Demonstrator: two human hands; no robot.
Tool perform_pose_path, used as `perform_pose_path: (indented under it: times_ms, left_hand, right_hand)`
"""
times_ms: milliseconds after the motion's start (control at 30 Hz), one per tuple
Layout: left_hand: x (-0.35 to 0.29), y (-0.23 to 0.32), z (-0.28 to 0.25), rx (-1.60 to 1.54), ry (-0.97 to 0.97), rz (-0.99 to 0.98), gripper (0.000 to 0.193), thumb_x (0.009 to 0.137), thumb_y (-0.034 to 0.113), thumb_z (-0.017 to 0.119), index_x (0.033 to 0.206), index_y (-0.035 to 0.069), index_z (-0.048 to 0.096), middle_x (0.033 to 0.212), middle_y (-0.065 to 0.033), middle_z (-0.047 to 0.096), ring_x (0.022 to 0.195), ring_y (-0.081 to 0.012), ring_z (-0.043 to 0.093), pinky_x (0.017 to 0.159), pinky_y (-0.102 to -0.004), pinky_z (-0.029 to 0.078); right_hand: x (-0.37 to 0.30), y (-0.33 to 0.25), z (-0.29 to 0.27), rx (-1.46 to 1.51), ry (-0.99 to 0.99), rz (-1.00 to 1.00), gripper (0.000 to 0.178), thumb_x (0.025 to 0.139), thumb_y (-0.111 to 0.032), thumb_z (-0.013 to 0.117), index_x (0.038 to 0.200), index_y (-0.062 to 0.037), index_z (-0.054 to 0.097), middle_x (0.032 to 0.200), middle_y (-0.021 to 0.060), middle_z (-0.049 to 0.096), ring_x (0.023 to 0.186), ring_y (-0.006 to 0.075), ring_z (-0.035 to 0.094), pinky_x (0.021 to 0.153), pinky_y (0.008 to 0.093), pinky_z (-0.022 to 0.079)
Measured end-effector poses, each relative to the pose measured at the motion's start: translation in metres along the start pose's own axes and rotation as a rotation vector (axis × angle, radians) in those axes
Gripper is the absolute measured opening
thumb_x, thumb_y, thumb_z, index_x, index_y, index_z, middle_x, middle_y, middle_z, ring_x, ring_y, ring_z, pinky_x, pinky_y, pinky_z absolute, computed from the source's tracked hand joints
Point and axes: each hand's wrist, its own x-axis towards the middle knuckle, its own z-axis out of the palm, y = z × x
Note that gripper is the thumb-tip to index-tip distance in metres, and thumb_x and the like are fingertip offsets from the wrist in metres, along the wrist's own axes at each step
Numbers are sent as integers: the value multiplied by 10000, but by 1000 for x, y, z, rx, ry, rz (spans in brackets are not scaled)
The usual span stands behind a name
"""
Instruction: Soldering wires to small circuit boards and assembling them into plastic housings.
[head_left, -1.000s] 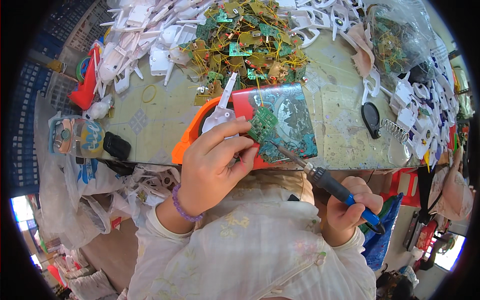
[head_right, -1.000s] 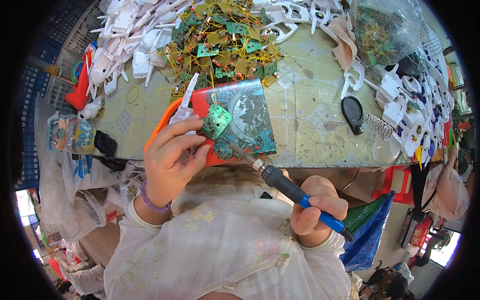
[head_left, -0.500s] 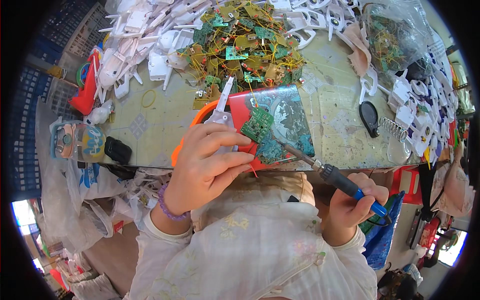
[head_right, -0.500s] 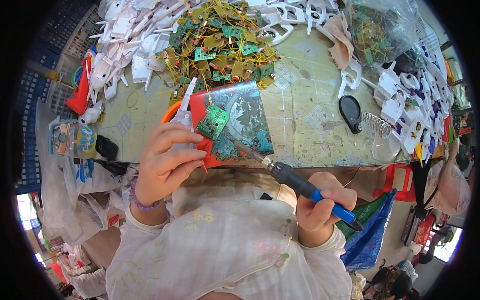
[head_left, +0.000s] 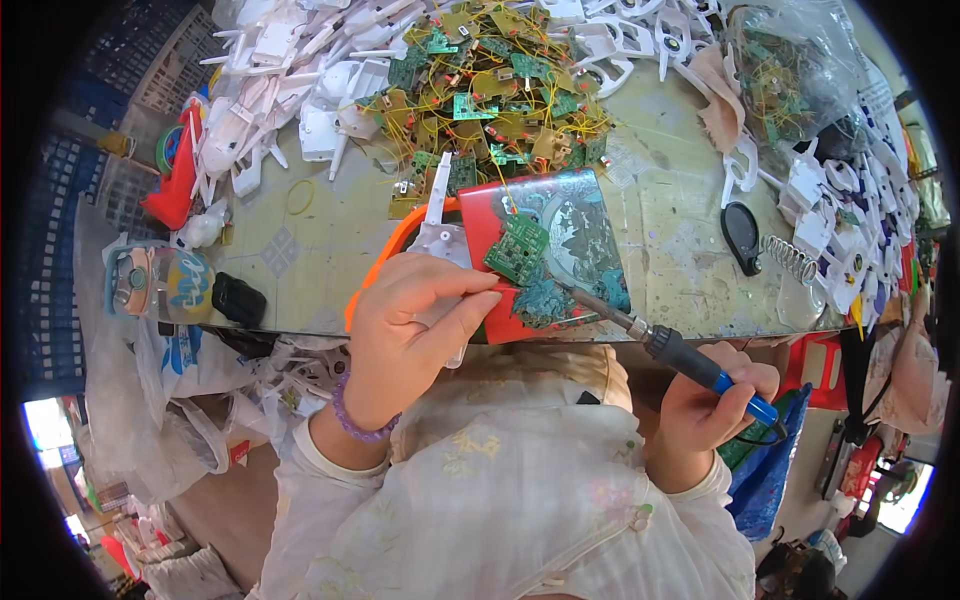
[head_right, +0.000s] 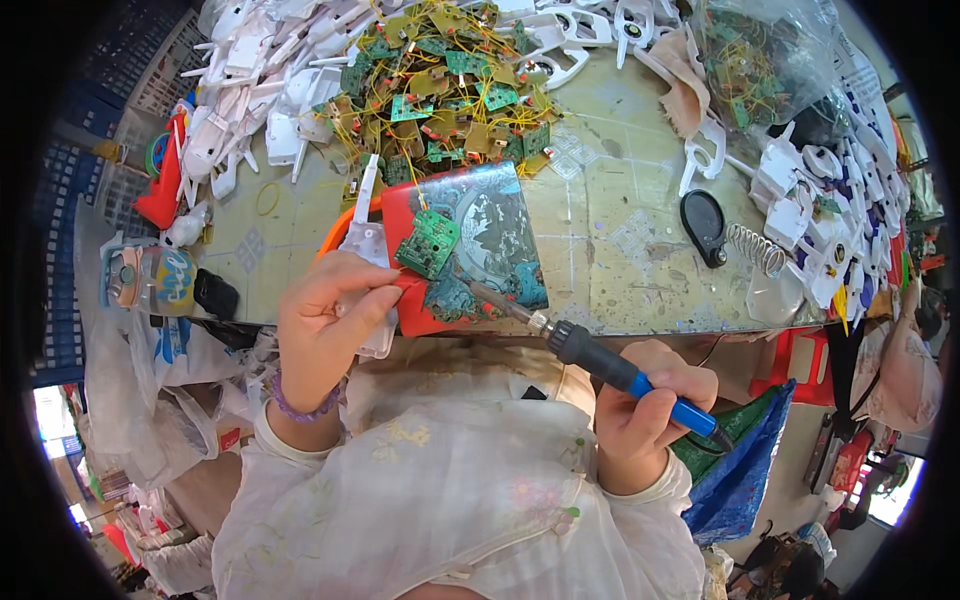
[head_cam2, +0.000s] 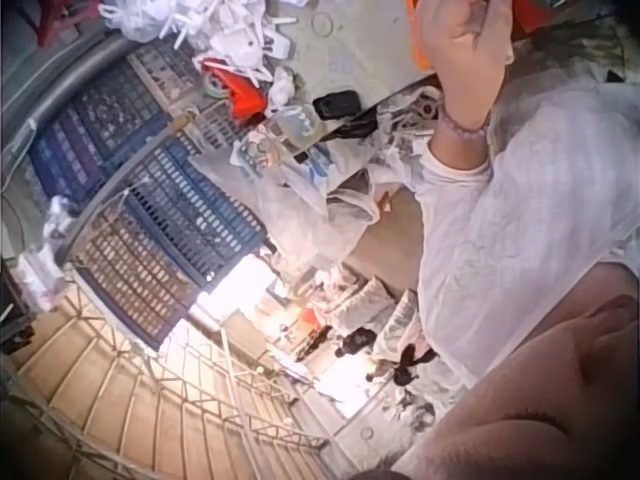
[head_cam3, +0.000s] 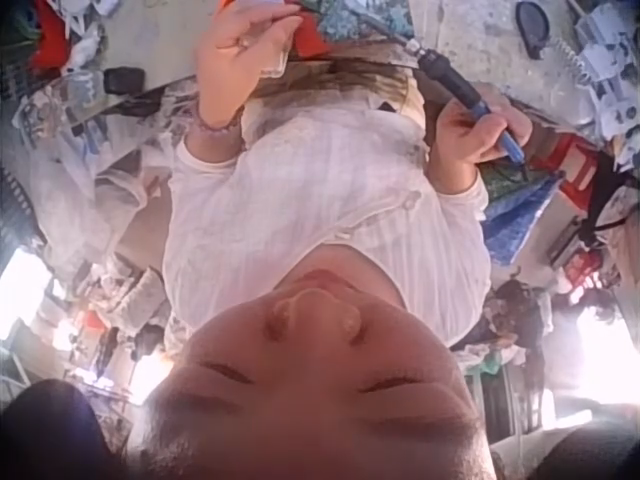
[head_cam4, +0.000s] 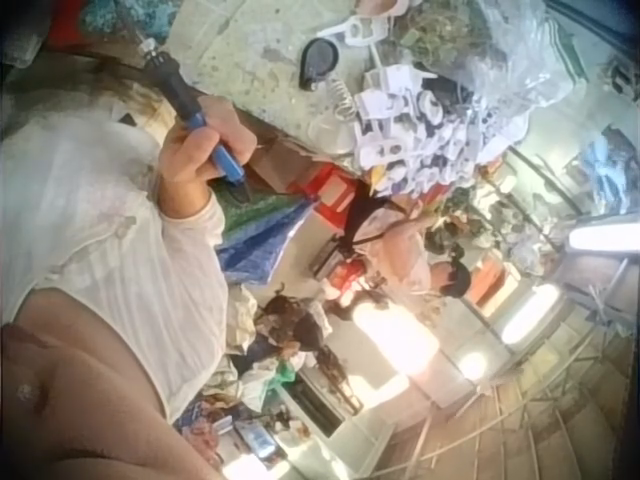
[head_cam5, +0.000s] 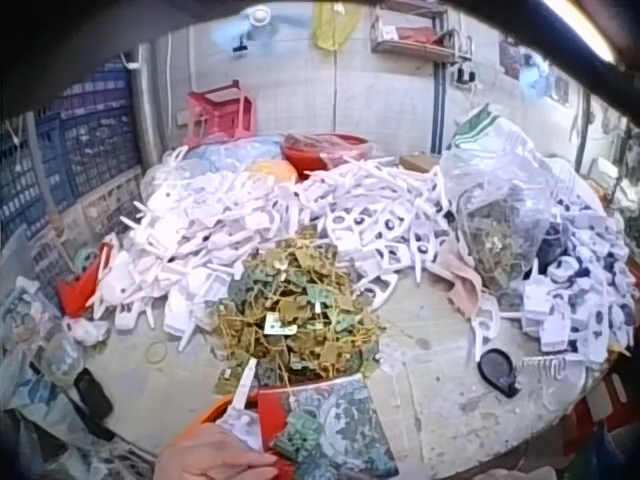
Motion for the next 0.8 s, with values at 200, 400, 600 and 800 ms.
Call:
perform_pose_path:
  times_ms: [200, 400, 600, 800]
  left_hand:
    - [10, 7, 8, 392, 81, 352, 130, 682, 7, 722, 792, 42, 662, 879, -63, 648, 817, -235, 606, 712, -342, 459]
    - [28, 13, 5, 479, -78, 480, 131, 656, -5, 708, 754, 27, 627, 917, -73, 640, 900, -274, 630, 718, -372, 513]
    - [25, 18, 5, 525, -108, 387, 120, 660, -3, 704, 747, 31, 628, 921, -53, 646, 800, -235, 636, 650, -333, 513]
    - [25, 19, 7, 530, -108, 373, 117, 657, -6, 702, 740, 30, 628, 903, -51, 636, 776, -235, 625, 639, -336, 507]
  right_hand:
    - [0, 1, 0, -17, -15, -6, 262, 962, -286, 507, 931, -63, 374, 625, 57, 476, 518, 130, 433, 484, 261, 349]
    - [5, 0, -1, -29, -35, -63, 247, 947, -263, 522, 927, -55, 390, 620, 57, 473, 484, 140, 431, 455, 278, 341]
    - [12, -3, 1, -63, -115, -101, 277, 925, -265, 566, 924, -42, 401, 594, 45, 453, 457, 142, 420, 432, 287, 324]
    - [14, -5, 3, -57, -217, -81, 242, 944, -263, 548, 903, -71, 407, 701, 37, 454, 581, 134, 434, 528, 274, 342]
